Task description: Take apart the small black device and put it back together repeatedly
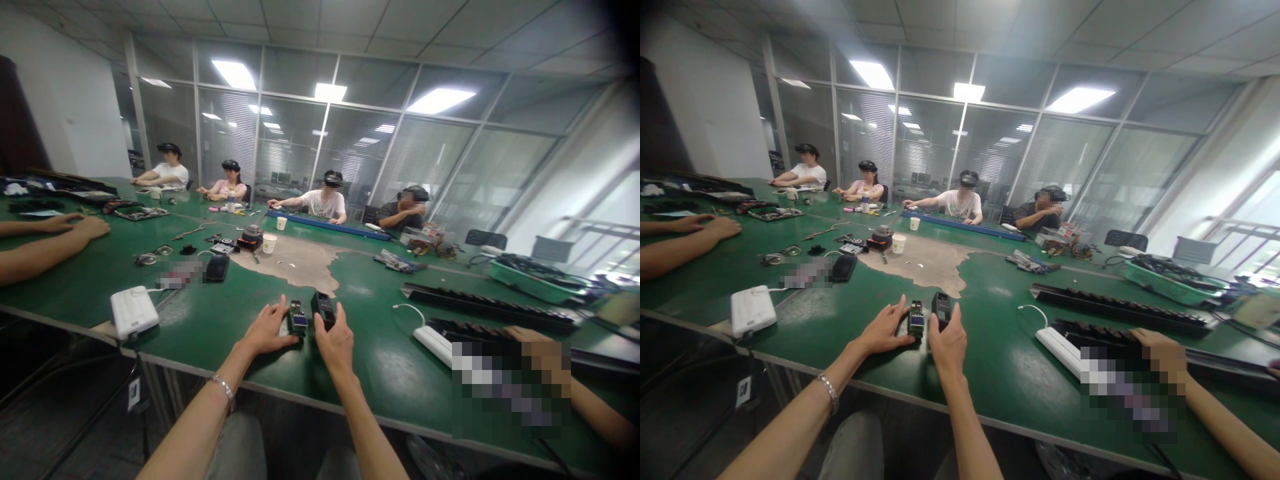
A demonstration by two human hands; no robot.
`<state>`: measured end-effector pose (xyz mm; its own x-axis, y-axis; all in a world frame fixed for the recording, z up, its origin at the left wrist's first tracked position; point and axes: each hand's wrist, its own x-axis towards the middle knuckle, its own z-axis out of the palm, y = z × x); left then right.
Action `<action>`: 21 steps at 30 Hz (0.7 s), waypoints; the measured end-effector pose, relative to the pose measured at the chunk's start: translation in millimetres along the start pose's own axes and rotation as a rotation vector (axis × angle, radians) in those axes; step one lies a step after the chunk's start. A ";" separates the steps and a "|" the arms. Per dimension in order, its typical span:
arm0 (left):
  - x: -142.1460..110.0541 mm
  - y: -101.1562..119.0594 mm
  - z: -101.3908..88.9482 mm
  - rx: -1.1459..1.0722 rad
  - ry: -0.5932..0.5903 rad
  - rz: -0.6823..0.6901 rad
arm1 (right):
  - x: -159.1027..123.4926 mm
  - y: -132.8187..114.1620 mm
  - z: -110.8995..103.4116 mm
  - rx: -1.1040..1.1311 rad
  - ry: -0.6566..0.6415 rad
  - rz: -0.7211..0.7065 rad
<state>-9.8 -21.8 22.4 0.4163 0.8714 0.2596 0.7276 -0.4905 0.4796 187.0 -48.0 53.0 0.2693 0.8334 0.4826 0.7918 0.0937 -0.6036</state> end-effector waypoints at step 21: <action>0.1 3.2 -3.6 0.056 -0.017 0.003 | -23.0 38.9 18.7 -0.070 0.026 -0.119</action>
<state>-9.4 -23.2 27.0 0.4271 0.8700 0.2463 0.7557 -0.4931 0.4311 201.3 -53.4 6.5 0.1842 0.8042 0.5651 0.8550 0.1524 -0.4957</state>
